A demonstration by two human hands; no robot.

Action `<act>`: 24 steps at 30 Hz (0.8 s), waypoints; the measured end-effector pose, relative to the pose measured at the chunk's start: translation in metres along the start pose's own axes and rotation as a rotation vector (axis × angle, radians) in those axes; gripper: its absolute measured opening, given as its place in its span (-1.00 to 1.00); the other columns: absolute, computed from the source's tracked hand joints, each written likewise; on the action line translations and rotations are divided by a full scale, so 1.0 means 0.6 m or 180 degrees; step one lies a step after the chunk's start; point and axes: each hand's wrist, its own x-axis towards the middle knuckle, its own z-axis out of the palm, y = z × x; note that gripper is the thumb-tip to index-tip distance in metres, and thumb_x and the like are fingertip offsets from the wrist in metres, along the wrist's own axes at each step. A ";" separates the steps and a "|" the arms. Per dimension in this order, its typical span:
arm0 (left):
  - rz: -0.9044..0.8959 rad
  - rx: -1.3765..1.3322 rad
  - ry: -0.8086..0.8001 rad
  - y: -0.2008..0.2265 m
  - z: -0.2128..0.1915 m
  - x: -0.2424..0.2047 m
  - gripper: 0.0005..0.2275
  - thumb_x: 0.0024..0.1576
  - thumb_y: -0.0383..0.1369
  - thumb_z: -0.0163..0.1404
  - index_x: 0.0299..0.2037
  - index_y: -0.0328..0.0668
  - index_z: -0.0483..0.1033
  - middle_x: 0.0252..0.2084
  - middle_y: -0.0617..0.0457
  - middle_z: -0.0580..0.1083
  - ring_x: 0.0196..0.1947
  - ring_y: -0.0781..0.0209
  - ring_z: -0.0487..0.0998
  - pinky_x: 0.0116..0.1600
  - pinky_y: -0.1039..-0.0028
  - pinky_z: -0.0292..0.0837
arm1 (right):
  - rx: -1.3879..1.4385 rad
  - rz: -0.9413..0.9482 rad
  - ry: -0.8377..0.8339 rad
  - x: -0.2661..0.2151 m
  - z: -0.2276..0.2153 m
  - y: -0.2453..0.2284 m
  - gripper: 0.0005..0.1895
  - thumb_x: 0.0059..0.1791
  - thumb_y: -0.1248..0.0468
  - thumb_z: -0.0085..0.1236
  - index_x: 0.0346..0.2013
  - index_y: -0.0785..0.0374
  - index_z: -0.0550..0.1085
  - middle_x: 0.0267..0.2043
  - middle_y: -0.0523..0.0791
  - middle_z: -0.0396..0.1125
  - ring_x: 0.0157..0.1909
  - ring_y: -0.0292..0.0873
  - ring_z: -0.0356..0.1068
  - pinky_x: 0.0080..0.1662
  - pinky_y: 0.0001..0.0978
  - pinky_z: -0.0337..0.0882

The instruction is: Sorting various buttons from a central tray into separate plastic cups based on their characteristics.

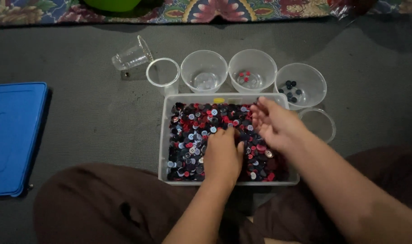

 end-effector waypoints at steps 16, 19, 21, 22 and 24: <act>-0.0475 -0.0451 -0.0257 -0.018 0.006 0.020 -0.85 0.20 -0.20 0.05 -0.08 0.20 0.63 -0.11 0.06 0.62 0.04 -0.15 0.61 0.10 0.09 0.53 | 0.1165 -0.0256 0.0691 0.011 -0.003 -0.029 -0.59 0.14 -0.09 -0.36 -0.06 0.05 0.40 -0.33 -0.35 0.42 -0.36 -0.42 0.36 -0.28 -0.69 0.47; -0.0576 -0.0849 -0.0145 -0.025 0.009 0.025 -0.84 0.20 -0.25 0.06 -0.08 0.13 0.66 -0.14 0.03 0.64 0.04 -0.15 0.62 0.07 0.13 0.54 | 0.0911 -0.0343 0.0640 -0.018 0.006 -0.008 -0.63 0.17 -0.08 -0.30 -0.07 0.06 0.38 -0.35 -0.32 0.38 -0.37 -0.42 0.34 -0.28 -0.72 0.45; -0.0627 -0.1342 0.0154 -0.034 0.017 0.032 -0.86 0.12 -0.32 0.09 -0.19 0.03 0.70 -0.25 -0.02 0.65 -0.07 -0.14 0.65 -0.01 0.18 0.58 | 0.0629 -0.0402 0.0613 -0.039 0.017 0.007 -0.78 0.18 0.03 -0.15 -0.09 0.08 0.33 -0.36 -0.28 0.33 -0.37 -0.38 0.32 -0.28 -0.63 0.46; -0.0620 -0.1340 0.0148 -0.039 0.023 0.037 -0.86 0.12 -0.32 0.09 -0.19 0.03 0.70 -0.25 -0.02 0.65 -0.07 -0.14 0.65 -0.01 0.18 0.58 | 0.0635 -0.0406 0.0619 -0.062 0.020 0.021 -0.78 0.18 0.03 -0.15 -0.09 0.08 0.33 -0.36 -0.28 0.33 -0.37 -0.38 0.32 -0.28 -0.63 0.46; -0.0917 -0.1870 0.0261 -0.051 0.035 0.047 -0.83 0.06 -0.33 0.07 -0.19 -0.04 0.69 -0.30 0.05 0.65 -0.42 0.18 0.64 -0.37 0.41 0.62 | -0.0586 -0.0726 0.0430 -0.108 0.028 0.049 -0.70 0.07 0.13 0.03 0.05 0.16 0.43 -0.34 -0.25 0.34 -0.37 -0.43 0.31 -0.25 -0.69 0.44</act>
